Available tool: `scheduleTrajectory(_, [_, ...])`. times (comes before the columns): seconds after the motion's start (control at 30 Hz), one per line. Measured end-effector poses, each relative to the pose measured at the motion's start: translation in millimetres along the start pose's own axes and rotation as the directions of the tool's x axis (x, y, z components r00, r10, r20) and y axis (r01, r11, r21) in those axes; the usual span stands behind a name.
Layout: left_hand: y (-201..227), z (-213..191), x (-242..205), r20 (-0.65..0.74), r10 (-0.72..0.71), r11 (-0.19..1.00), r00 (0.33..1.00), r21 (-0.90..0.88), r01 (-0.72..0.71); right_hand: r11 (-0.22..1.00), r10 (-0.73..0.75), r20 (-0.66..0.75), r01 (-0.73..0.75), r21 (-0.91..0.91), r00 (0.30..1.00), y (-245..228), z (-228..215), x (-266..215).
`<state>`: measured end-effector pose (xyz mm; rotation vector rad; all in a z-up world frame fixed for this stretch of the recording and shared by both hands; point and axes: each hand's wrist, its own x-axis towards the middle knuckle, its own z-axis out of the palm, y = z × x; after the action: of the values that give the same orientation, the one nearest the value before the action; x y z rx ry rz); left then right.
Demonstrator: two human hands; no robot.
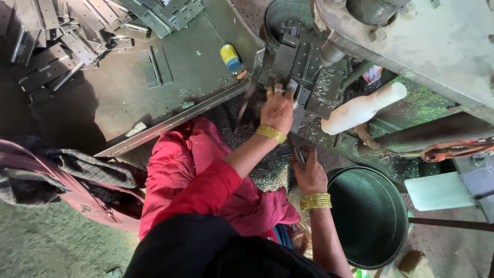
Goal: The person repeatedly places metal plates into a press machine, operates the lever to press them, and removes the finished pieces. The person handles the plates one at a time and stacks the processed pieces on a nearby table.
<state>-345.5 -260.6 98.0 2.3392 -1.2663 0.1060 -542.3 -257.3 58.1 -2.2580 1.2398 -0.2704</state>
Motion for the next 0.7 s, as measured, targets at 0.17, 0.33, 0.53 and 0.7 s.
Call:
scheduleTrajectory(0.17, [2, -3, -15, 0.428, 0.07, 0.947, 0.901, 0.255, -0.195, 0.998, -0.033, 0.185, 0.021, 0.062, 0.982, 11, 6, 13])
scheduleTrajectory(0.33, [9, -7, 35, 0.466, 0.039, 0.952, 0.884, 0.25, -0.174, 0.998, -0.04, 0.148, 0.033, 0.053, 0.988, 50, 30, 21])
scheduleTrajectory(0.53, [10, 17, 40, 0.392, -0.001, 0.916, 0.92, 0.37, -0.156, 0.979, 0.124, 0.049, -0.13, 0.154, 0.991, 95, 125, -2])
scheduleTrajectory(0.7, [5, 12, 40, 0.414, 0.032, 0.908, 0.909, 0.368, -0.2, 0.998, 0.061, 0.115, -0.061, -0.005, 0.992, 104, 98, 20])
